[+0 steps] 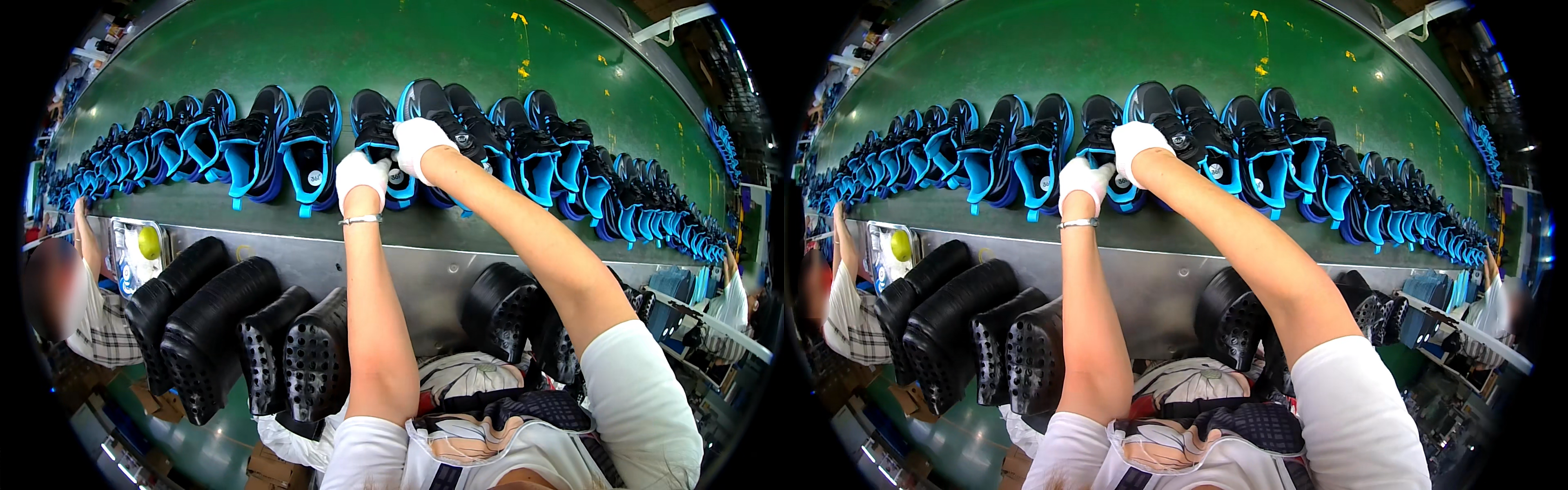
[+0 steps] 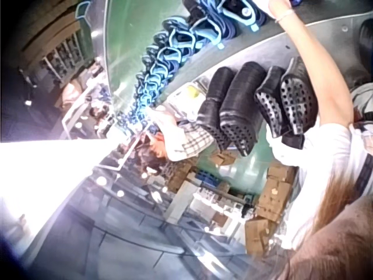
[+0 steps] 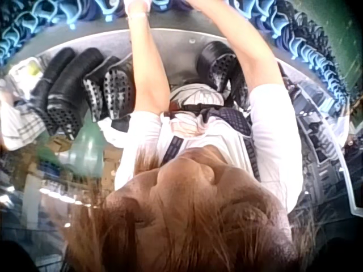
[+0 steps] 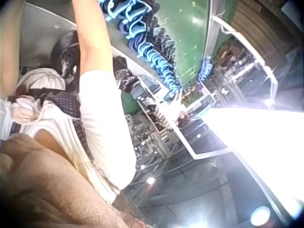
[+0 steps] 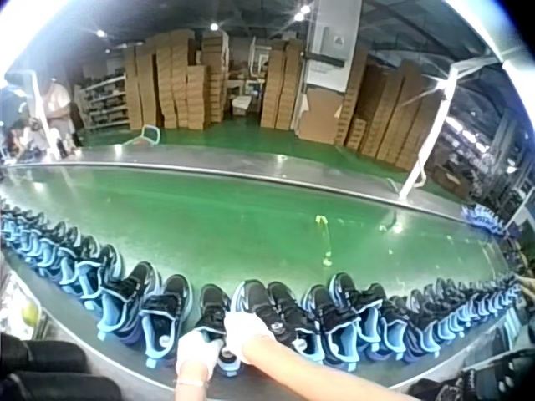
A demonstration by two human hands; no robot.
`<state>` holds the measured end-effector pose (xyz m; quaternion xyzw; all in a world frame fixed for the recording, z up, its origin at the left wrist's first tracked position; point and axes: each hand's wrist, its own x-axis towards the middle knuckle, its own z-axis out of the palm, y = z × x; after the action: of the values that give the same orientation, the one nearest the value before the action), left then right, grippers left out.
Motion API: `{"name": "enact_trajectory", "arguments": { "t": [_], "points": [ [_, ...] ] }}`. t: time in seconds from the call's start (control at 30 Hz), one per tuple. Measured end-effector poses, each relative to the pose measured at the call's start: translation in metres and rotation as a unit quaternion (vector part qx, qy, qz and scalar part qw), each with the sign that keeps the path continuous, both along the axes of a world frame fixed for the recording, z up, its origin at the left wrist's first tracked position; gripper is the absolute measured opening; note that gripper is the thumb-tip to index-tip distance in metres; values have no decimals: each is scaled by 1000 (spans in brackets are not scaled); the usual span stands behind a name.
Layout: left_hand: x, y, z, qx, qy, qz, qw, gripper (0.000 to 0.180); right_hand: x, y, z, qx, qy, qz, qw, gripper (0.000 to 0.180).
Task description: The person picks up blue and black sneakers from an assembly line by hand, places black ventilated shoe components on top of each pair, and pushes them down the line.
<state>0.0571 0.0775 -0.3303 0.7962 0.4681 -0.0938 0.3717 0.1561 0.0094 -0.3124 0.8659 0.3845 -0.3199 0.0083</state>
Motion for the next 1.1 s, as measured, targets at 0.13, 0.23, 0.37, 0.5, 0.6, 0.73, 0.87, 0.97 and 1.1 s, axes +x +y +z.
{"name": "enact_trajectory", "arguments": {
  "t": [0.13, 0.23, 0.37, 0.5, 0.6, 0.73, 0.87, 0.97, 1.1],
  "points": [
    [4, 6, -10, 23, 14, -23, 999, 39, 0, -2, -4, 33, -12, -28, 999, 26],
    [5, -5, -24, 125, 14, -52, 991, 36, -1, -2, -9, 38, -18, -43, 998, 26],
    [3, -9, -35, 142, 11, -14, 990, 31, -11, -2, -21, 82, -41, -40, 995, 29],
    [9, -12, -25, 124, 4, 24, 992, 28, -14, -4, -29, 104, -76, -52, 990, 27],
    [4, -2, -13, 110, 11, 13, 994, 33, -18, -4, -24, 105, -75, -32, 991, 34],
    [-9, 18, 4, 111, 11, -76, 991, 51, -18, -7, -9, 104, -37, -50, 993, 42],
    [30, 36, 55, 244, -109, -56, 962, 35, -8, -15, -16, 95, -34, -73, 992, 43],
    [64, 54, 29, 159, 27, -179, 971, 39, -22, 1, -6, 83, -8, -89, 993, 36],
    [75, 46, -27, 190, 57, -311, 930, 44, -21, -1, 0, 82, 30, -76, 993, 29]
  ]
}}
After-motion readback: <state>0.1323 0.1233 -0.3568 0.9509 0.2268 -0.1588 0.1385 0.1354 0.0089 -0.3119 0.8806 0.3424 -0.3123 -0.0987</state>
